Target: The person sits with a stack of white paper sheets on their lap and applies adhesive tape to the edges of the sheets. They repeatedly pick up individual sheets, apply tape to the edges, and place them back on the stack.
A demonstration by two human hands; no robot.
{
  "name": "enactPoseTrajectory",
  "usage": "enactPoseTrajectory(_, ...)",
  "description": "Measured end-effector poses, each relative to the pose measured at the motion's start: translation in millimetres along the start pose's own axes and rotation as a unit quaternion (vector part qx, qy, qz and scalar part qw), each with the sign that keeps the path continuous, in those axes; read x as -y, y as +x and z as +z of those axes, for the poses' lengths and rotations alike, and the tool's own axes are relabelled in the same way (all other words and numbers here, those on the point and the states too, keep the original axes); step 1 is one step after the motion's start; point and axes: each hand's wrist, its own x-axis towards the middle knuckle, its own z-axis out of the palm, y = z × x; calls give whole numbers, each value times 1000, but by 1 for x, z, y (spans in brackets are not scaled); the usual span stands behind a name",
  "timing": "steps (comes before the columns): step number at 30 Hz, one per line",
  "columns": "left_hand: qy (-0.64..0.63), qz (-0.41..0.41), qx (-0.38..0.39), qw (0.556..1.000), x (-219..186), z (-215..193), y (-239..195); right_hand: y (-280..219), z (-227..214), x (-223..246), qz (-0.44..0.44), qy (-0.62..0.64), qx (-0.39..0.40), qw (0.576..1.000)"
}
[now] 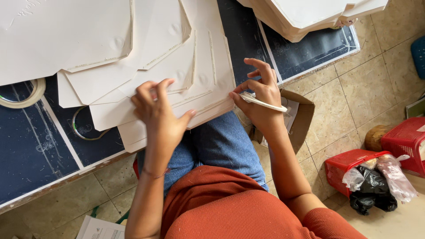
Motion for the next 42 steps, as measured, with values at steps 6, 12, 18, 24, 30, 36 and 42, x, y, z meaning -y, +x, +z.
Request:
enactPoseTrajectory(6,-45,102,-37,993,-45,50,11,2,4,4,-60,-53,-29,996)
enactPoseTrajectory(12,41,186,-122,974,-35,26,7,16,-13,37,-71,35,-61,995)
enactPoseTrajectory(18,-19,190,-84,978,2,6,39,20,19,26,-99,82,9,992)
enactPoseTrajectory(24,-102,67,-44,992,-9,25,48,20,29,13,-138,-6,-34,990)
enactPoseTrajectory(30,-91,20,-22,995,-16,23,52,16,32,5,-140,-17,-71,987)
enactPoseTrajectory(36,-66,10,-17,998,-21,26,52,10,40,1,-169,-32,-101,980)
enactPoseTrajectory(42,-55,15,-31,998,-19,31,53,-12,30,23,-179,-87,-145,969)
